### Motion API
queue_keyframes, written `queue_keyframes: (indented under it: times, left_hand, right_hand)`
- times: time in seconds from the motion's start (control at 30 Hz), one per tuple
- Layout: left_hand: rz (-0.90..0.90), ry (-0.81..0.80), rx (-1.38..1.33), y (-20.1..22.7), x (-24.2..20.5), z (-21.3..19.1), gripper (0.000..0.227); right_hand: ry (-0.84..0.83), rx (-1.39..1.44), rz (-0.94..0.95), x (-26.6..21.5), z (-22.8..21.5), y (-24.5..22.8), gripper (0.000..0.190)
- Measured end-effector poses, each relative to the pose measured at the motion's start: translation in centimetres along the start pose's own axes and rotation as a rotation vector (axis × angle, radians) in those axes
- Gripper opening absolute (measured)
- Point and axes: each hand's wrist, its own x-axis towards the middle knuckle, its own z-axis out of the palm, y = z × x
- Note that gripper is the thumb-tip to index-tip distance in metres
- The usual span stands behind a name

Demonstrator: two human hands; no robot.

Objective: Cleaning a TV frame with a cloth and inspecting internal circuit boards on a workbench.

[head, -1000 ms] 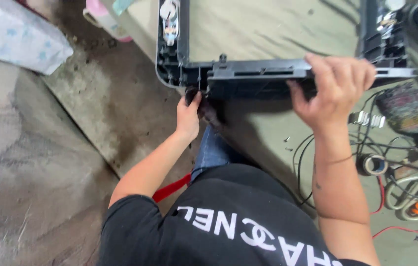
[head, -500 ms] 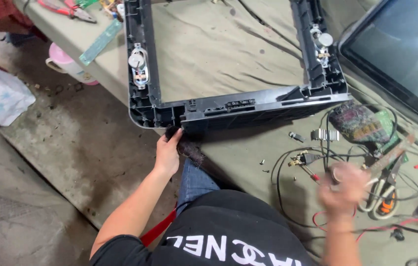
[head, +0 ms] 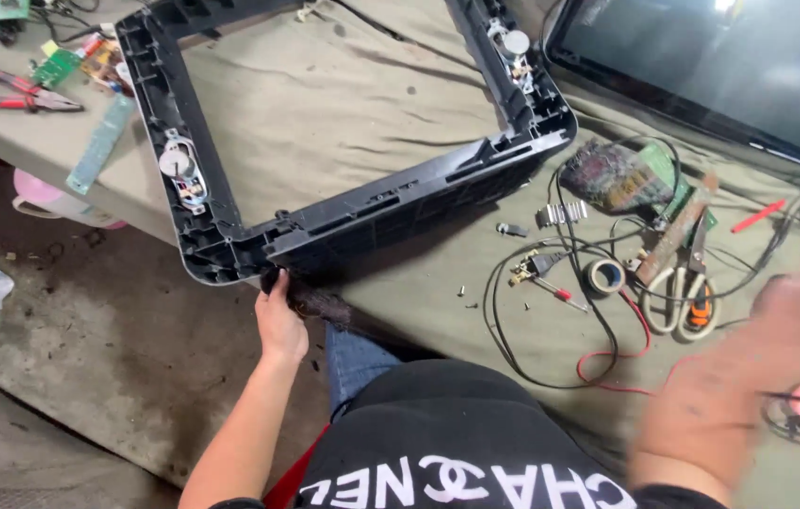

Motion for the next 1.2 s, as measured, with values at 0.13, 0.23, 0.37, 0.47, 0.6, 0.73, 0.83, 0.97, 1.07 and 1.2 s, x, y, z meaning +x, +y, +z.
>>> queue_keyframes:
  times: [0.13,0.23,0.37,0.47,0.6,0.73,0.83,0.97,1.07,1.2]
  left_hand:
    - [0.022,0.011,0.017,0.1,0.4,0.1,0.018]
    - [0.039,0.077,-0.032,-0.7,0.7,0.5,0.025]
    - [-0.007,0.175,0.083,1.6,-1.1,2.8,0.040]
    - [0.000,0.141,0.014,1.4,-0.9,2.7,0.041]
    - [0.003,0.080,-0.110,-0.1,0.5,1.0,0.030]
    - [0.127,0.128,0.024,-1.8,3.3,0.2,0.019]
    - [0.151,0.126,-0.028,-0.4,1.4,1.7,0.034]
    - [0.094,0.081,-0.078,3.8,-2.8,3.6,0.036]
    - [0.051,0.025,-0.078,2.9,-2.1,2.7,0.031]
    - [0.052,0.055,-0.037,1.1,-0.2,1.7,0.025]
  right_hand:
    - [-0.243,0.399,0.180,-6.7,7.5,-18.6,0.014]
    - [-0.526,0.427,-0.122,-8.3,10.1,-23.7,0.024]
    - [-0.567,0.477,-0.514,-7.2,14.0,-29.3,0.038]
    - [-0.755,0.420,-0.681,-8.4,15.2,-31.1,0.056]
    - [-0.945,0.185,-0.661,-12.0,14.1,-31.2,0.057]
    - [-0.833,0.227,-0.644,-14.0,13.9,-30.4,0.066]
    - [-0.811,0.269,-0.634,-15.1,14.2,-29.6,0.073]
    - [-0.795,0.282,-0.631,-15.6,14.8,-29.5,0.073]
    - [-0.777,0.273,-0.622,-16.0,14.9,-29.2,0.073]
    - [-0.782,0.262,-0.602,-16.2,14.8,-29.2,0.072]
